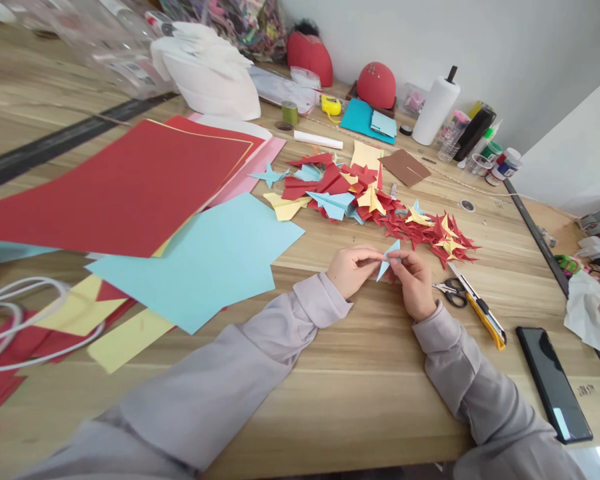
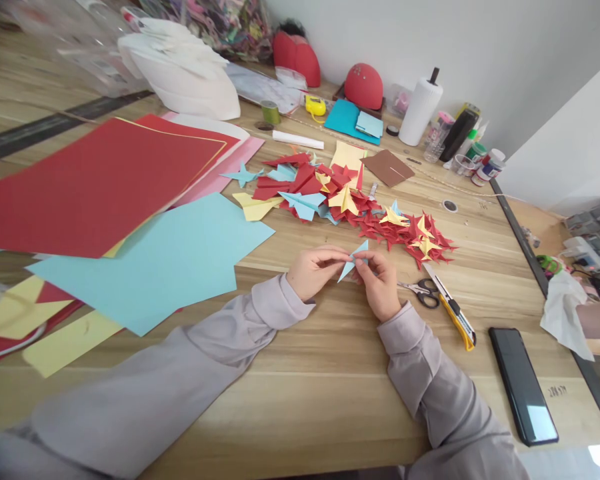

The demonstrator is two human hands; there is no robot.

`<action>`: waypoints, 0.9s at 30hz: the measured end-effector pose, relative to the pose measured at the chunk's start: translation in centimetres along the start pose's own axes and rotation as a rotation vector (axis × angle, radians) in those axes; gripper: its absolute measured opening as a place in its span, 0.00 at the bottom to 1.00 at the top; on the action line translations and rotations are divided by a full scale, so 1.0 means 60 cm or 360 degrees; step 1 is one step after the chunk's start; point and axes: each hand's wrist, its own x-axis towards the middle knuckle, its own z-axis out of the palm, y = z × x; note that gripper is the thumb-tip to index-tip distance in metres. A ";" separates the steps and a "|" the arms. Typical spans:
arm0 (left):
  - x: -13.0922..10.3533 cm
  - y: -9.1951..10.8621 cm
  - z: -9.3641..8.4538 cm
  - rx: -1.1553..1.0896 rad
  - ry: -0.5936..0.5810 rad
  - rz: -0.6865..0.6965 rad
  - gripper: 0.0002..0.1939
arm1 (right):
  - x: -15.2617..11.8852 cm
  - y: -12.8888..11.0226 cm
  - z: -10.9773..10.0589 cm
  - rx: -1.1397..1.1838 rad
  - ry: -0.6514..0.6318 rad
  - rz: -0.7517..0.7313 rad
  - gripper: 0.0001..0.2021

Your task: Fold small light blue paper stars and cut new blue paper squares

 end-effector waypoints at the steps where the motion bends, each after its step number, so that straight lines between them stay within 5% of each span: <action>1: 0.000 0.001 0.000 -0.0020 -0.0002 -0.0024 0.06 | 0.000 0.000 0.000 -0.0021 -0.0001 -0.0004 0.09; 11: 0.009 0.007 0.000 -0.0516 0.0027 -0.0536 0.13 | -0.007 0.000 0.000 -0.0085 -0.0139 -0.0154 0.07; 24: 0.014 0.012 -0.007 -0.0613 0.0023 -0.0566 0.21 | -0.012 -0.008 0.006 -0.0039 -0.0123 -0.0220 0.17; 27: 0.014 0.013 -0.008 -0.0598 0.0034 -0.0557 0.21 | -0.009 -0.008 0.005 -0.0144 -0.0180 -0.0122 0.13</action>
